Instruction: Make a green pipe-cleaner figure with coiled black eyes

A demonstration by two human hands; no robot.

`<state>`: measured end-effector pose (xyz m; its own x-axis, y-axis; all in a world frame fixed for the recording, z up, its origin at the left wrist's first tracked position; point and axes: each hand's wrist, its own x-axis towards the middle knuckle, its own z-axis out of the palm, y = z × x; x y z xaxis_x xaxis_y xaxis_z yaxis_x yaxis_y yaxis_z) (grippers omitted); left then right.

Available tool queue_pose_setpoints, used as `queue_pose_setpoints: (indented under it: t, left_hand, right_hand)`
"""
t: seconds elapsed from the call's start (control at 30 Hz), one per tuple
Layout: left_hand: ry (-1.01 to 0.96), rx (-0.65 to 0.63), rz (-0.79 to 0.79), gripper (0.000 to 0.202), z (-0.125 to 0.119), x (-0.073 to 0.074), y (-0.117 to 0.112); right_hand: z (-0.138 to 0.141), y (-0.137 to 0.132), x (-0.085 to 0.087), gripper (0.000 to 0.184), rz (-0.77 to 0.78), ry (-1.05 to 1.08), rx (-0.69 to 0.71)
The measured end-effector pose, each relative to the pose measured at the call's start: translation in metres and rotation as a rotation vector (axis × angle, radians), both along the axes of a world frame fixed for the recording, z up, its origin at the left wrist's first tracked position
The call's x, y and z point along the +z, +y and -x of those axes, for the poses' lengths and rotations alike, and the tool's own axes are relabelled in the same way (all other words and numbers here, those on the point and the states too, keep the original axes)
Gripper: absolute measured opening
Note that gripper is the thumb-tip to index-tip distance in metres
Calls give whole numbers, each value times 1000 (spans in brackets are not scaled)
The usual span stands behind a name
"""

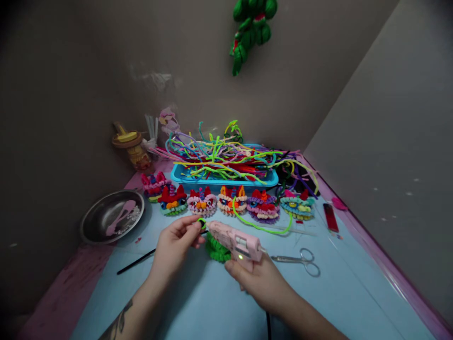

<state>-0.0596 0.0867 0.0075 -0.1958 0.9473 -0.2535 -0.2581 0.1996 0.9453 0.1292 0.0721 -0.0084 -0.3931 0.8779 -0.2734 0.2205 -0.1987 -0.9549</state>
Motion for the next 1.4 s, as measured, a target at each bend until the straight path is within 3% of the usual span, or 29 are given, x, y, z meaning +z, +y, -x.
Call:
queue_pose_setpoints:
  t: [0.6,0.7,0.83,0.97,1.07,1.2,1.3,1.4]
  left_hand:
    - [29,-20,-2,34,1,3,0]
    - [36,-32,3,32,1,5,-1]
    - [78,-107,-19,27,-2,4,-2]
    - [178,-267,-47,22,4,8,-6]
    - [282,-173,-77,20,30,26,-20]
    - [340,222,-191,24,77,69,-66]
    - [314,448,-314,26,93,100,-104]
    - [356,468,-345,24,88,119,-129]
  right_hand:
    - [-3,-1,-11,47,-14,48,-33]
    - [-5,-1,-16,42,9,79,-57]
    - [-1,0,-8,44,47,312,-7]
    - [6,-4,17,40,139,686,-168]
    - [9,-10,32,49,234,726,-225]
    - [35,-21,32,38,264,577,-155]
    - [87,-37,25,36,238,501,-23]
    - [156,-60,19,35,165,466,125]
